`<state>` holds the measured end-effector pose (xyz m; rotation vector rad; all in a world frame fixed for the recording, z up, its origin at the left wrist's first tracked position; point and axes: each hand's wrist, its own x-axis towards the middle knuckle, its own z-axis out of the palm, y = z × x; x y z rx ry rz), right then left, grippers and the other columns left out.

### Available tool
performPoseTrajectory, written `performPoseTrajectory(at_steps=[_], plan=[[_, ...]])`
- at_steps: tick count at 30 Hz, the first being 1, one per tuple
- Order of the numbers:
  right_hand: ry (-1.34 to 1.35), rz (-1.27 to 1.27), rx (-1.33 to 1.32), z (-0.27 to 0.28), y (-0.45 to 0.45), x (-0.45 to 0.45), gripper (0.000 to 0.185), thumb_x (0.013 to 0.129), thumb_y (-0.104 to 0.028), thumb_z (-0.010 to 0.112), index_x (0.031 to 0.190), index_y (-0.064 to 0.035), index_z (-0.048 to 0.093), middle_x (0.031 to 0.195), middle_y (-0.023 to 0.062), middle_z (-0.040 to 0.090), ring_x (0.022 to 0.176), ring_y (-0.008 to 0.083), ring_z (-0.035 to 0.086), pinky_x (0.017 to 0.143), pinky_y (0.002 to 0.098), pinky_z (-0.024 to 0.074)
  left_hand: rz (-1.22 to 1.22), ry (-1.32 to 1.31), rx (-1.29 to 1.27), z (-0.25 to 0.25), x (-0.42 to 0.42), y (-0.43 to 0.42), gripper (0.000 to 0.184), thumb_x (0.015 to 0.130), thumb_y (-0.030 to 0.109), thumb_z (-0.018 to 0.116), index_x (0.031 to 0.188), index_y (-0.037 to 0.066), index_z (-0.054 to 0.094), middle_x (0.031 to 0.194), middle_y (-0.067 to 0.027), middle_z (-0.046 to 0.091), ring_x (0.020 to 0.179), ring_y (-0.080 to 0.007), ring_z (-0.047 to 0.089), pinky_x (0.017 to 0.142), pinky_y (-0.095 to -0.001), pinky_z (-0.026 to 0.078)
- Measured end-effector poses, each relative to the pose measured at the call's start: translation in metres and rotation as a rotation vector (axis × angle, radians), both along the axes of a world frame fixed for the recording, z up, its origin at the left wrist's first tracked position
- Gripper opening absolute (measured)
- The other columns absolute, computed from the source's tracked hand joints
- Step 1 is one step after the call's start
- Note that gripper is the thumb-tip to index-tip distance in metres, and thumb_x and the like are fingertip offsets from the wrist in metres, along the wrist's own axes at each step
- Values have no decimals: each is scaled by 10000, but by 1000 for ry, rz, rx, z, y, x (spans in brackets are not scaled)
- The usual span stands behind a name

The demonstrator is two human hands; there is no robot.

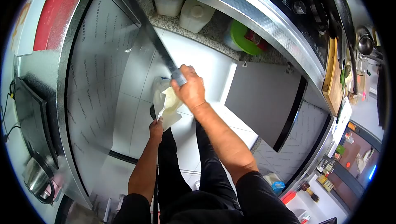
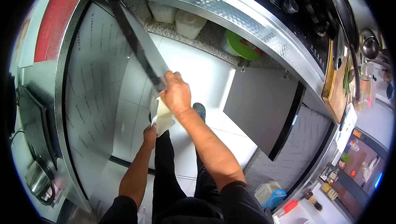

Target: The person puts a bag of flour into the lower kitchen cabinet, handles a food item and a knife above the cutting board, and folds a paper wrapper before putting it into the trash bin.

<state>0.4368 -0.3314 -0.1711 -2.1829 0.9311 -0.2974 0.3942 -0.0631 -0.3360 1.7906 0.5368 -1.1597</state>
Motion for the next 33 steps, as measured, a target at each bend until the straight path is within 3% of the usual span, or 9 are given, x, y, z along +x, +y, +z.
performPoseTrajectory(at_steps=[3, 10, 16, 22, 24, 27, 30, 31, 33], plan=[[63, 51, 30, 3, 36, 16, 359, 651, -103, 741, 900, -43, 489, 829, 194, 572, 744, 395, 611, 662, 454, 518, -83, 19, 15, 8, -3, 11, 298, 935, 285, 546, 996, 12, 650, 820, -3, 610, 747, -109, 552, 695, -269, 443], [60, 151, 136, 9, 110, 68, 337, 665, -133, 725, 889, -47, 489, 854, 172, 582, 726, 355, 635, 626, 436, 521, -95, 28, -33, 11, -3, 31, 288, 919, 296, 571, 999, 22, 607, 793, -13, 579, 708, -127, 541, 664, -297, 458], [67, 125, 242, 2, 153, 111, 325, 711, -200, 688, 911, -28, 497, 880, 148, 587, 800, 325, 641, 709, 428, 511, 44, 62, -125, 17, 0, 32, 245, 919, 297, 592, 937, 52, 599, 692, -14, 540, 601, -140, 516, 577, -323, 447], [50, 155, 209, -8, 170, 133, 354, 734, -260, 671, 934, -24, 500, 901, 149, 590, 795, 320, 645, 712, 408, 510, 236, 142, -214, 27, 1, 41, 221, 919, 298, 613, 876, 83, 590, 590, -15, 501, 495, -153, 490, 489, -348, 436], [36, 149, 182, -12, 175, 136, 355, 752, -276, 664, 943, -23, 504, 897, 150, 593, 789, 315, 646, 710, 405, 509, 390, 232, -295, 30, 0, 40, 227, 931, 302, 596, 826, 103, 568, 560, -9, 473, 445, -146, 462, 428, -335, 412], [29, 155, 180, -16, 180, 143, 350, 783, -293, 655, 955, -23, 514, 887, 150, 603, 780, 310, 649, 699, 407, 510, 382, 211, -324, 29, 5, 40, 240, 945, 291, 576, 773, 134, 518, 527, 2, 428, 381, -138, 411, 352, -317, 357], [71, 164, 189, -18, 177, 131, 332, 803, -294, 654, 949, -26, 524, 880, 154, 617, 770, 317, 653, 682, 415, 512, 412, 232, -132, -12, -10, 55, 235, 965, 294, 537, 812, 116, 540, 548, -4, 462, 447, -141, 466, 444, -319, 432], [89, 168, 163, -24, 173, 124, 323, 809, -293, 655, 941, -26, 530, 879, 160, 624, 763, 324, 655, 674, 418, 513, 503, 121, -253, -20, -15, 50, 253, 963, 320, 533, 828, 107, 546, 561, -8, 481, 491, -146, 493, 511, -323, 454], [28, 139, 134, -58, 165, 94, 291, 794, -280, 667, 904, -38, 550, 861, 171, 635, 747, 334, 653, 665, 430, 514, 239, 98, -156, -13, -4, 54, 266, 952, 306, 526, 935, 44, 573, 751, -46, 559, 685, -161, 547, 641, -335, 456]])
